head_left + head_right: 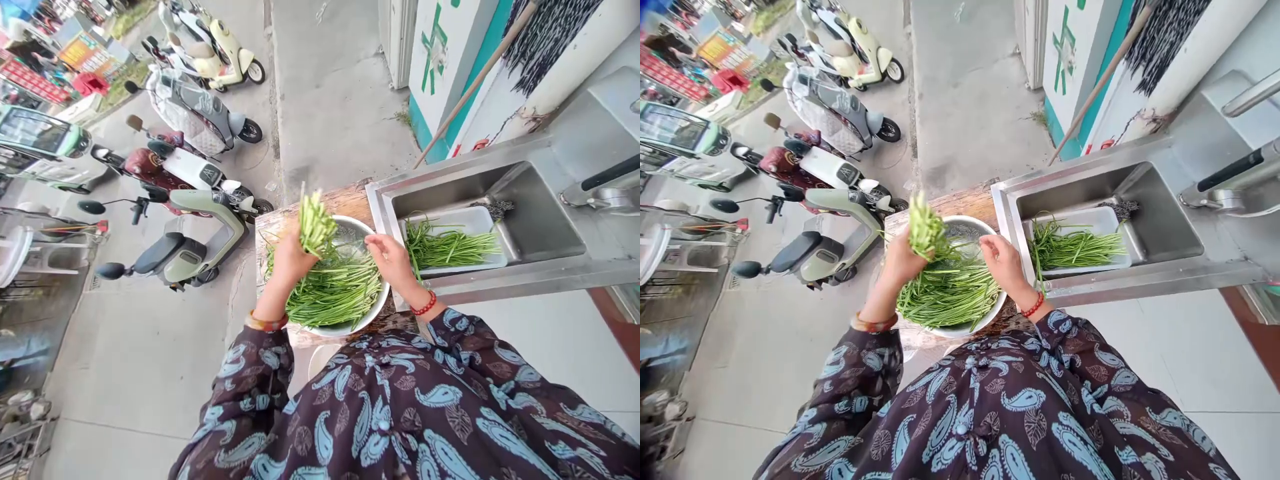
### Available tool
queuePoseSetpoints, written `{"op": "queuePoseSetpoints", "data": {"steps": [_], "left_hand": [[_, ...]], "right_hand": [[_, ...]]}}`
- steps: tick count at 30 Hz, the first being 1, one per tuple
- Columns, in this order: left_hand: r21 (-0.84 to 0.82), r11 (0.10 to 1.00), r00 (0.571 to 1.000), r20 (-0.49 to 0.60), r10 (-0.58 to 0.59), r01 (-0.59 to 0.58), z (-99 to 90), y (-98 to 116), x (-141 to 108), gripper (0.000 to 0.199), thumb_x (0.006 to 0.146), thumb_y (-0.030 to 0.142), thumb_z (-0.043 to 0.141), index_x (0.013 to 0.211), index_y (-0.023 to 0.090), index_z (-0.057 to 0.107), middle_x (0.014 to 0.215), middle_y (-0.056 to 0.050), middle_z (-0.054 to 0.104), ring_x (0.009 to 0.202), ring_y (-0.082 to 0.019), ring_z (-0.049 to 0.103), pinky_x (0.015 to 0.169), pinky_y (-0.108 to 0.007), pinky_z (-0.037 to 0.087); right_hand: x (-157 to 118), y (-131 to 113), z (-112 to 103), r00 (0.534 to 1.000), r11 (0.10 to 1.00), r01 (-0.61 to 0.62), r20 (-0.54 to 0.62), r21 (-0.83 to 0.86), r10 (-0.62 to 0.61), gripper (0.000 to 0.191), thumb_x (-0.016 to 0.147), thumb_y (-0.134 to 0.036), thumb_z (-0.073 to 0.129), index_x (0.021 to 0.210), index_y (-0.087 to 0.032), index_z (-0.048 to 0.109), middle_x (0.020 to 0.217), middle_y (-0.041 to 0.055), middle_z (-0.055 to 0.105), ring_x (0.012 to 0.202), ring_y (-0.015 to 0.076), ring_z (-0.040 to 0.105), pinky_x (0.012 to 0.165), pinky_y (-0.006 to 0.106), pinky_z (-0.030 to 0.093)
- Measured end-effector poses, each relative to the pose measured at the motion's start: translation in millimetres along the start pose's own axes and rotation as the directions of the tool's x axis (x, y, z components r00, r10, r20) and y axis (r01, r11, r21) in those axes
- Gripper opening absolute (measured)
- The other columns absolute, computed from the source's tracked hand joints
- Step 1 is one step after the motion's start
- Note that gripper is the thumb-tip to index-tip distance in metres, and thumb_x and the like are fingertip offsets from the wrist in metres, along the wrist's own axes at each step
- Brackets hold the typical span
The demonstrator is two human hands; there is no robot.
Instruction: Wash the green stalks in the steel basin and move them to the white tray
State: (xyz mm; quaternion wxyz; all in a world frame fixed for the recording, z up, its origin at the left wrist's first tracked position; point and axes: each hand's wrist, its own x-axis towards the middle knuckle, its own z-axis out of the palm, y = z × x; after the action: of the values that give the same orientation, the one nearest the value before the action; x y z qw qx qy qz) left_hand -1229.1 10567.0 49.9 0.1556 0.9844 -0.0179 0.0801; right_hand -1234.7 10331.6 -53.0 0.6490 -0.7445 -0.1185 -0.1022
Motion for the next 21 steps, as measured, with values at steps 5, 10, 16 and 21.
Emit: {"op": "queuePoseSetpoints", "data": {"steps": [5,10,16,21], "left_hand": [[0.342,0.937,0.916,0.395,-0.071,-0.075,111.5,-23,3,0.049,0.083,0.029,0.066,0.128,0.012,0.06,0.12,-0.019,0.071,0.11,-0.031,0.069,0.098,-0.04,0.05],[0.338,0.925,0.885,0.466,-0.002,-0.175,139.0,-40,3,0.073,0.077,0.042,0.074,0.139,0.008,0.055,0.141,-0.026,0.057,0.129,-0.037,0.057,0.113,-0.047,0.039],[0.397,0.89,0.908,0.416,0.042,-0.223,131.1,-76,-17,0.09,0.075,0.047,0.076,0.152,0.011,0.043,0.154,-0.025,0.047,0.145,-0.037,0.042,0.126,-0.052,0.014],[0.373,0.911,0.844,0.534,-0.054,-0.178,149.1,-82,-6,0.082,0.074,0.031,0.077,0.146,0.005,0.049,0.144,-0.028,0.056,0.14,-0.039,0.049,0.124,-0.052,0.022]], "right_hand": [[23,-7,26,0.859,0.858,0.444,0.394,-0.258,-0.327,0.053,0.093,-0.018,0.055,0.146,-0.022,0.052,0.15,0.0125,0.055,0.143,0.0274,0.048,0.122,0.05,0.038],[44,61,74,0.664,0.732,0.502,0.748,-0.461,0.016,0.082,0.079,-0.008,0.062,0.157,-0.006,0.037,0.162,0.0238,0.038,0.152,0.0356,0.034,0.126,0.053,0.026],[38,104,105,0.693,0.645,0.497,0.713,-0.581,0.109,0.066,0.091,-0.004,0.042,0.156,-0.008,0.039,0.155,0.023,0.048,0.147,0.031,0.044,0.124,0.051,0.028],[37,100,131,0.72,0.598,0.442,0.662,-0.668,0.208,0.056,0.095,-0.005,0.035,0.148,-0.007,0.051,0.148,0.0248,0.055,0.144,0.0348,0.044,0.117,0.057,0.033]]}}
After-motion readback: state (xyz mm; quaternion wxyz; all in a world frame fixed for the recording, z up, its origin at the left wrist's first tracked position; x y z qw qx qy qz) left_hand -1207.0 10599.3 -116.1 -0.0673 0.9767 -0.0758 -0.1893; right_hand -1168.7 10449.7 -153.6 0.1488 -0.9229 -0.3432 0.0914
